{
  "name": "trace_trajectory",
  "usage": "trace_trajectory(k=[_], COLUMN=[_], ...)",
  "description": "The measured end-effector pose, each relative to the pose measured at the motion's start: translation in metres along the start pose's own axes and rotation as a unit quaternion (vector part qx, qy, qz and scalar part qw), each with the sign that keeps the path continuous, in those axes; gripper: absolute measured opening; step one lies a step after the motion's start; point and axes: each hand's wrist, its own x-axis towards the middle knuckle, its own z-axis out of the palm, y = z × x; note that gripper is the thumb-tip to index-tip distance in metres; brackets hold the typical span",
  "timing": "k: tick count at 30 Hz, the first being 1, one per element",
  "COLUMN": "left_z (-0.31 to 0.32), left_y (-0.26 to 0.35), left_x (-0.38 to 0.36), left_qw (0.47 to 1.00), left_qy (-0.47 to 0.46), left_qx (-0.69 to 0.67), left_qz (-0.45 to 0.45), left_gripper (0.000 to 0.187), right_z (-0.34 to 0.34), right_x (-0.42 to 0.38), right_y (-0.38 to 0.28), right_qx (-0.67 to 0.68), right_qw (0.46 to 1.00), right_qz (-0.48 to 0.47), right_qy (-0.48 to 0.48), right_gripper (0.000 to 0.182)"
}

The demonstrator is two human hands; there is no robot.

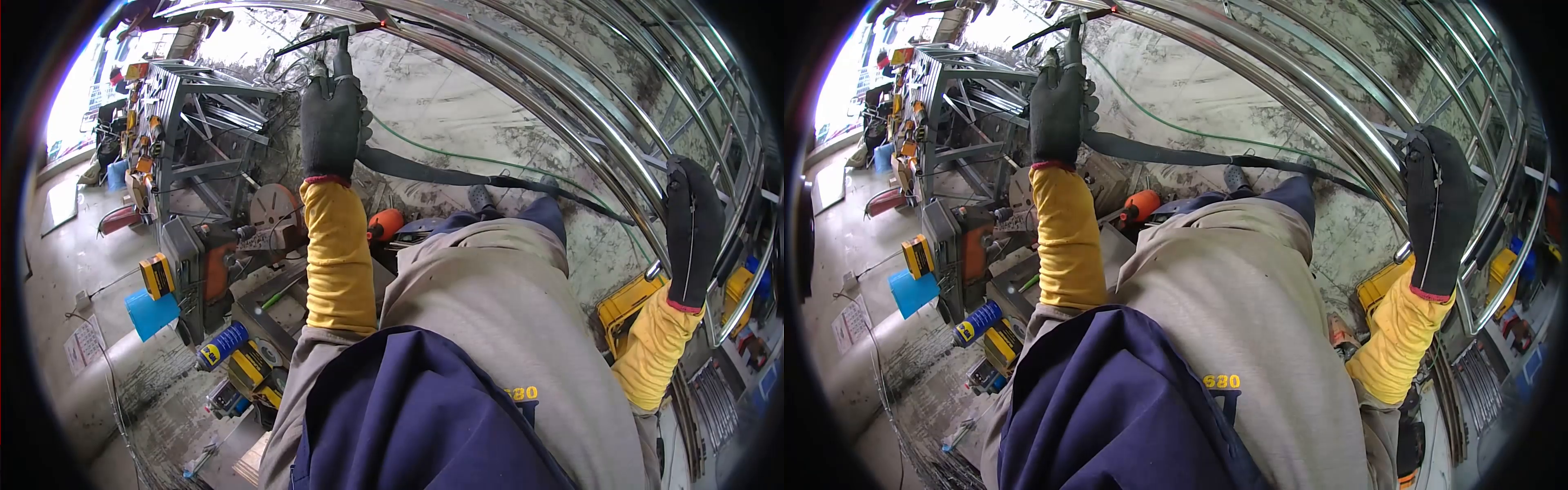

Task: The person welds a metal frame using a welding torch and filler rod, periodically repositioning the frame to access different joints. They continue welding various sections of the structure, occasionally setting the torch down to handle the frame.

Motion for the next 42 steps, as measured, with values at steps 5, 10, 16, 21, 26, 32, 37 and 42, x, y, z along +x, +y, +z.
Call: trace_trajectory(k=[5, 10, 16, 21, 26, 32, 37, 42], left_z=[0.004, 0.006, 0.006, 0.009, 0.010, 0.010, 0.010, 0.011], left_y=[-0.001, 0.002, 0.006, 0.010, 0.007, -0.002, 0.001, 0.005], left_x=[-0.003, -0.005, -0.009, -0.015, -0.013, -0.008, -0.009, -0.012], left_qw=[0.999, 0.998, 0.998, 0.998, 0.998, 0.998, 0.998, 0.999], left_qy=[0.004, 0.001, 0.005, 0.019, 0.017, 0.010, 0.005, 0.017], left_qx=[-0.030, -0.056, -0.053, -0.047, -0.057, -0.061, -0.065, -0.040], left_qz=[0.012, 0.008, -0.020, -0.026, -0.018, 0.000, -0.009, -0.021], left_gripper=[0.022, 0.014, 0.025, 0.025, 0.029, 0.027, 0.030, 0.035], right_z=[-0.001, 0.000, -0.001, 0.001, 0.000, 0.000, 0.000, 0.000], right_x=[0.002, 0.002, 0.001, 0.000, 0.001, 0.001, 0.000, 0.001], right_y=[-0.001, -0.002, -0.010, -0.006, 0.001, -0.004, -0.009, -0.008], right_qx=[-0.025, 0.013, 0.025, 0.057, -0.023, 0.006, 0.026, 0.035], right_qw=[0.998, 0.999, 1.000, 0.998, 1.000, 0.999, 1.000, 0.999], right_qz=[-0.048, -0.039, 0.013, 0.018, -0.021, -0.043, 0.009, -0.018], right_qy=[0.017, 0.013, 0.001, -0.002, -0.002, 0.007, -0.006, -0.004], right_gripper=[0.024, 0.023, 0.024, 0.023, 0.029, 0.029, 0.026, 0.023])
